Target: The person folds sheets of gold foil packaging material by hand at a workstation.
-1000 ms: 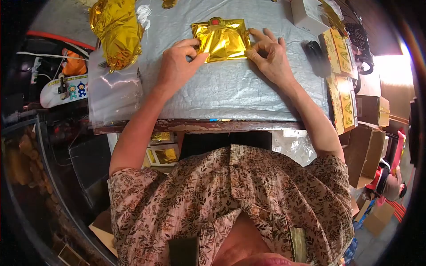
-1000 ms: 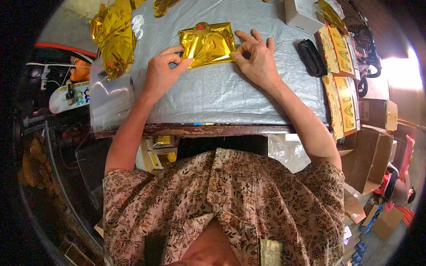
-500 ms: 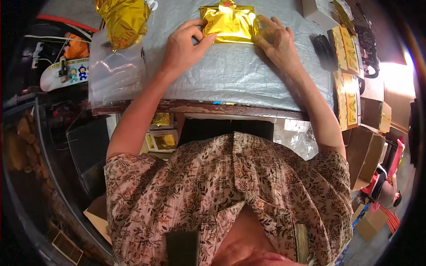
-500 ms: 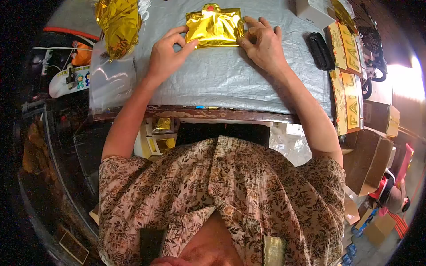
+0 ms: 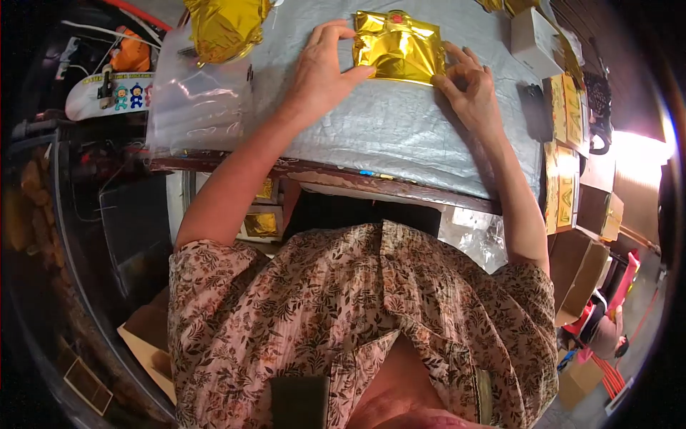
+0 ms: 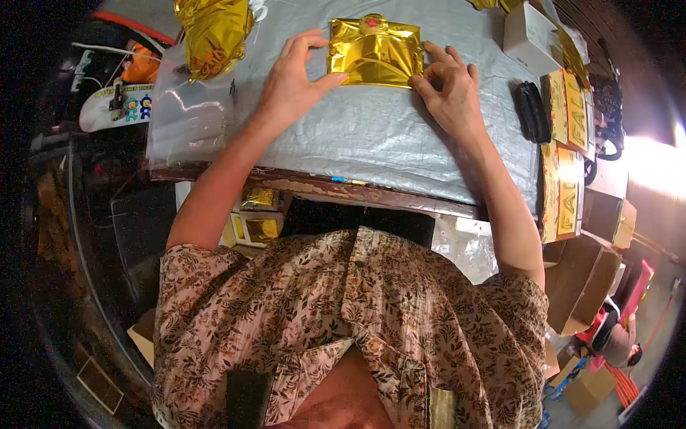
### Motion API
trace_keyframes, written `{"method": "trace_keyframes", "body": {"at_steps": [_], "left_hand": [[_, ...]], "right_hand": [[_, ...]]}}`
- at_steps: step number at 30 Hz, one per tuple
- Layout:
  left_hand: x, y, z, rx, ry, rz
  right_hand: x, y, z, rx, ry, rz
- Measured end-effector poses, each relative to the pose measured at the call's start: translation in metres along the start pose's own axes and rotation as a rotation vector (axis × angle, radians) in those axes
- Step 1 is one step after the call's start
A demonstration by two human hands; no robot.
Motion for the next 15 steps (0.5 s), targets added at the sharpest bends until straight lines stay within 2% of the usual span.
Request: {"method": "trace_keyframes", "body": {"at_steps": [7,13,15], "left_hand": [[0.002,-0.004,0.0,-0.036,-0.068,-0.014],[-0.006,0.0,-0.008,0.0,-0.097,0.195],[-0.017,0.023,-0.02,0.166,-0.019,-0.099]], "right_hand": [[0.0,0.001,0.001,-0.065,0.021,0.002],[-0.003,-0.007,0.002,-0.023,0.028,0.044],[-0.004,-0.007,0.004,-0.005,0.054,0.052]]}}
Point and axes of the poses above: each hand's wrist, its own z-axis away from the middle knuckle, its own x-axis out of the palm, y = z × x, the point moved 7 cm from there along -z, towards the middle knuckle, and after that the axes turned 7 degrees about x, right-handed, at the moved point
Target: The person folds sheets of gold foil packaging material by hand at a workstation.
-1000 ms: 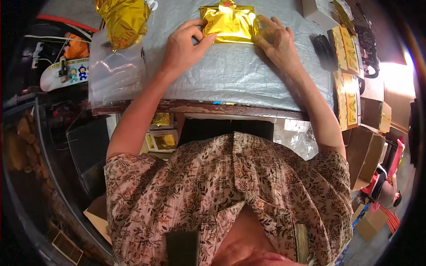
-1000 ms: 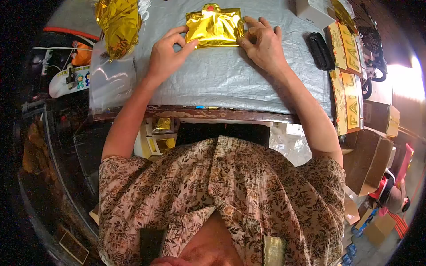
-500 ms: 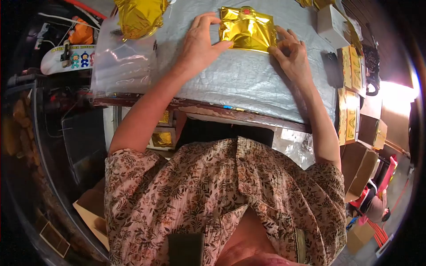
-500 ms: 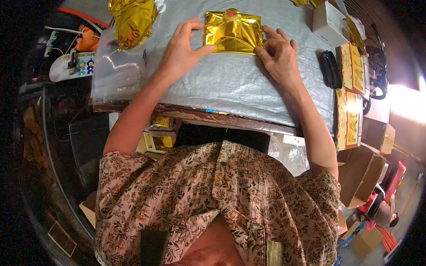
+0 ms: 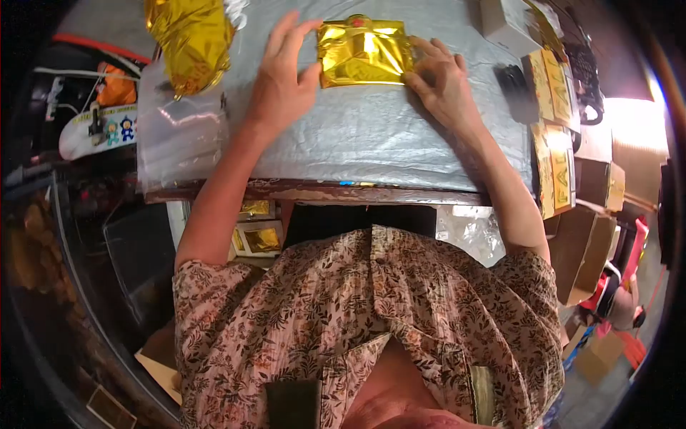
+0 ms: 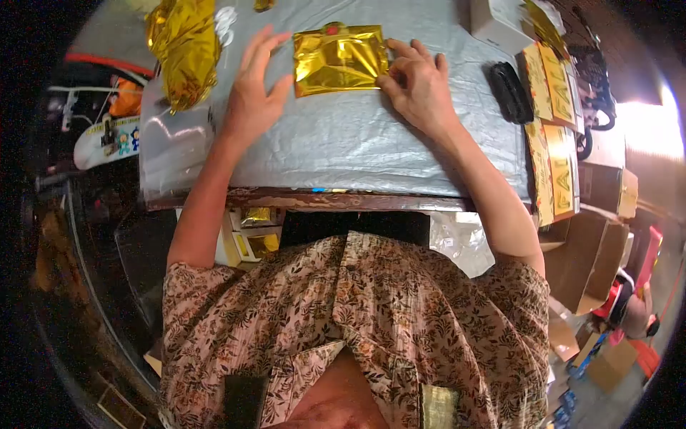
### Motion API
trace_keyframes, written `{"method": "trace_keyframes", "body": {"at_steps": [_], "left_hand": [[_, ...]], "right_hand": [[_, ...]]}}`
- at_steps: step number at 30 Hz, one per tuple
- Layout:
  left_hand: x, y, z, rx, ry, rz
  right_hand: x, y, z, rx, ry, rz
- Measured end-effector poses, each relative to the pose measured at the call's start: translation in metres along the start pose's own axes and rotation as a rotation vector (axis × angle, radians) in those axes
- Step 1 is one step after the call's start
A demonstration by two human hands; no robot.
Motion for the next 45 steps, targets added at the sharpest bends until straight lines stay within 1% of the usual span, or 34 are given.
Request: {"method": "trace_keyframes", "body": {"at_steps": [1,3,4,6,7,9,10,12,16,21,23,25,28,31,37,39,41,43,45], "left_hand": [[0.001,0.008,-0.01,0.012,-0.012,0.009],[0.024,0.044,-0.023,0.339,-0.257,-0.189],[0.034,0.046,-0.025,0.345,-0.264,-0.187],[0.063,0.047,-0.024,0.448,-0.326,-0.324],[0.067,0.045,-0.023,0.459,-0.332,-0.324],[0.077,0.034,-0.02,0.433,-0.417,-0.358],[0.081,0.032,-0.017,0.443,-0.429,-0.352],[0.084,0.024,-0.016,0.389,-0.463,-0.324],[0.084,0.026,-0.018,0.367,-0.497,-0.289],[0.084,0.027,-0.019,0.332,-0.552,-0.279],[0.084,0.026,-0.018,0.342,-0.526,-0.289],[0.083,0.026,-0.018,0.352,-0.5,-0.296],[0.082,0.026,-0.018,0.346,-0.49,-0.282],[0.084,0.023,-0.017,0.35,-0.498,-0.293],[0.085,0.021,-0.021,0.405,-0.5,-0.235],[0.083,0.019,-0.023,0.33,-0.527,-0.136],[0.082,0.018,-0.027,0.333,-0.504,-0.108],[0.076,0.028,-0.035,0.334,-0.486,-0.077],[0.065,0.036,-0.053,0.258,-0.386,-0.061]], "right_hand": [[0.001,0.001,-0.001,-0.016,0.001,-0.019],[0.003,0.001,0.0,-0.039,0.004,-0.036],[0.003,0.001,0.001,-0.031,0.008,-0.039],[0.001,-0.001,0.002,-0.036,0.047,-0.025],[0.0,-0.001,0.002,-0.029,0.056,-0.028],[0.0,-0.002,0.003,-0.039,0.046,-0.002],[0.0,-0.001,0.003,-0.042,0.054,-0.024],[0.002,0.004,0.005,-0.043,0.076,-0.066],[0.003,0.008,0.006,-0.047,0.109,-0.145],[0.005,0.009,0.005,-0.025,0.092,-0.149],[0.002,0.006,0.003,-0.03,0.092,-0.164],[-0.002,0.005,0.005,0.014,0.07,-0.251],[-0.004,0.009,0.008,-0.007,0.082,-0.283],[-0.004,0.011,0.008,0.025,0.04,-0.261],[-0.002,0.009,0.009,0.055,0.041,-0.253],[-0.001,0.007,0.011,0.06,0.068,-0.229],[-0.001,0.006,0.014,0.064,0.089,-0.207],[-0.003,0.002,0.017,-0.008,0.145,-0.134],[-0.004,0.001,0.02,-0.048,0.188,-0.108]]}}
Point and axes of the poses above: each hand's wrist, its own z-axis away from the middle knuckle, its own x-axis out of the palm, y = z × x, the point moved 7 cm from there along -z, towards the middle knuckle, and after that the axes turned 7 degrees about x, right-handed, at the moved point
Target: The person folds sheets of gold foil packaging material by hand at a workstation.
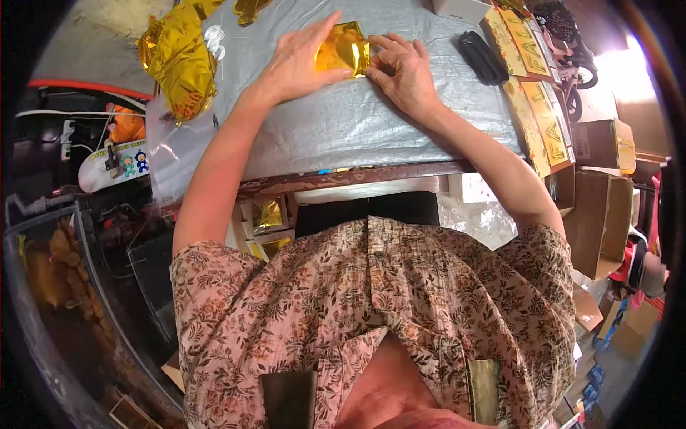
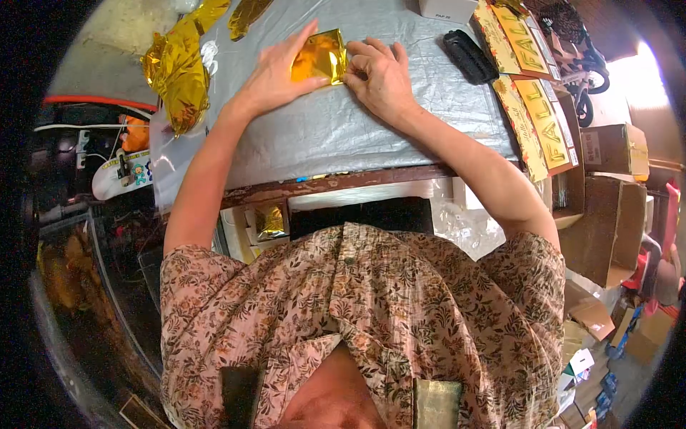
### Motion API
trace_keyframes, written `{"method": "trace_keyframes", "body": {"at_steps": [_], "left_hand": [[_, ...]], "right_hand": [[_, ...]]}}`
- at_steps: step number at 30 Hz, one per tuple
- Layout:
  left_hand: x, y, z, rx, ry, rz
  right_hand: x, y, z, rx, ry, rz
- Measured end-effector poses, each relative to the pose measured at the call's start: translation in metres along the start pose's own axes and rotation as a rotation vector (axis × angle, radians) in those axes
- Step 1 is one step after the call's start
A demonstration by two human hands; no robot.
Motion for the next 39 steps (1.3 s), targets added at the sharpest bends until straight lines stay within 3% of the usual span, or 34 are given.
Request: {"method": "trace_keyframes", "body": {"at_steps": [4,6,7,9,10,23,31,34,36,39], "left_hand": [[-0.02,0.027,-0.028,0.107,0.008,-0.095],[-0.046,0.068,-0.032,0.422,0.275,-0.308],[-0.043,0.07,-0.028,0.421,0.272,-0.311],[-0.018,0.056,-0.026,0.158,-0.023,-0.316],[-0.015,0.062,-0.022,0.159,-0.027,-0.316],[0.006,0.097,0.063,-0.268,0.152,-0.179],[0.003,0.093,0.062,-0.292,0.262,-0.111],[-0.002,0.081,0.063,-0.437,0.265,0.038],[0.004,0.064,0.068,-0.622,0.163,0.13],[0.001,0.052,0.066,-0.657,0.154,0.175]], "right_hand": [[-0.006,-0.011,0.006,-0.14,0.093,0.1],[-0.006,-0.016,0.009,-0.193,0.096,0.115],[-0.006,-0.02,0.011,-0.244,0.101,0.137],[-0.008,-0.021,0.012,-0.277,0.079,0.147],[-0.009,-0.023,0.013,-0.309,0.054,0.16],[0.001,0.011,-0.004,-0.313,-0.316,-0.052],[-0.001,0.007,-0.003,-0.306,-0.321,-0.021],[0.0,0.009,-0.003,-0.312,-0.317,-0.008],[0.003,0.01,-0.004,-0.311,-0.322,-0.011],[0.005,0.012,-0.006,-0.289,-0.296,-0.021]]}}
Point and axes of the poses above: each hand's wrist, its own z-axis away from the middle knuckle, its own x-axis out of the palm, y = z × x, the point moved 7 cm from there along -z, towards the middle knuckle, and after that the axes turned 7 degrees about x, right-handed, at the moved point
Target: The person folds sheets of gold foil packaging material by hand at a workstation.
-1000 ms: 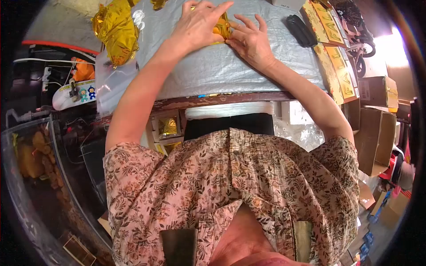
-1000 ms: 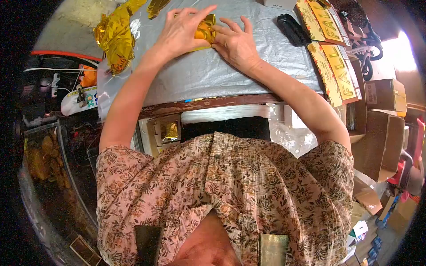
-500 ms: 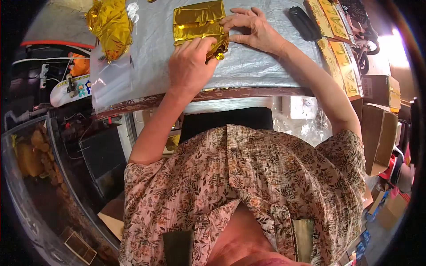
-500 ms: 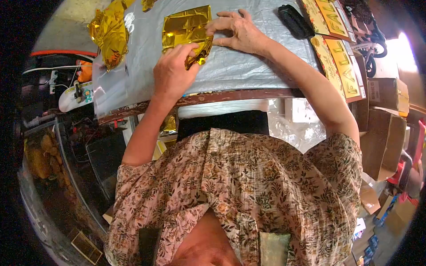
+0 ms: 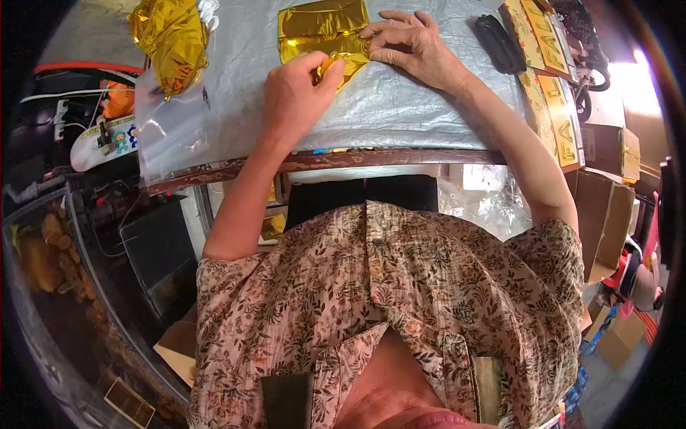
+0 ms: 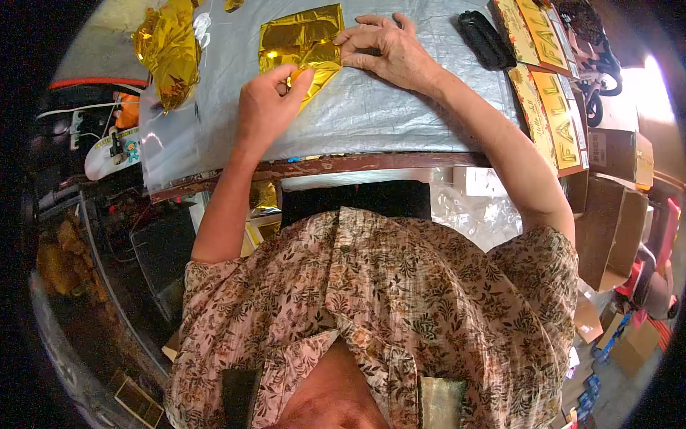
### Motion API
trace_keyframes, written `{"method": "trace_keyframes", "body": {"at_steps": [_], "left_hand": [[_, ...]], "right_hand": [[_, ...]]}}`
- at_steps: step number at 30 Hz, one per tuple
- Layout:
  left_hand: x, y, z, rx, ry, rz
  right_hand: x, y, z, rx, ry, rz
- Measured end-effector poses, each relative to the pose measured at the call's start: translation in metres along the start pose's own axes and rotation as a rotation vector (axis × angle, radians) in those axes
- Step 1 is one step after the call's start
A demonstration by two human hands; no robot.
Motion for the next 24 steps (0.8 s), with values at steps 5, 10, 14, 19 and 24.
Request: {"method": "trace_keyframes", "body": {"at_steps": [5,10,14,19,24], "left_hand": [[0.002,-0.016,-0.01,0.109,0.07,-0.018],[0.004,-0.023,-0.014,0.114,0.084,-0.013],[0.004,-0.024,-0.016,0.095,0.052,-0.021],[0.004,-0.025,-0.014,0.069,0.038,-0.02],[0.001,-0.009,-0.011,0.229,0.025,0.023]], "right_hand": [[-0.005,-0.009,-0.006,0.057,0.033,0.017],[-0.002,-0.01,-0.012,0.102,0.087,-0.067],[0.0,-0.008,-0.016,0.153,0.081,-0.122],[-0.002,-0.012,-0.016,0.211,0.115,-0.155],[-0.001,-0.011,-0.015,0.194,0.116,-0.14]]}}
Point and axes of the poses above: each hand's wrist, its own z-axis away from the middle knuckle, its own x-axis out of the palm, y = z × x, the point moved 7 cm from there along -z, towards the middle knuckle, and after that the axes turned 7 degrees about x, right-handed, at the moved point
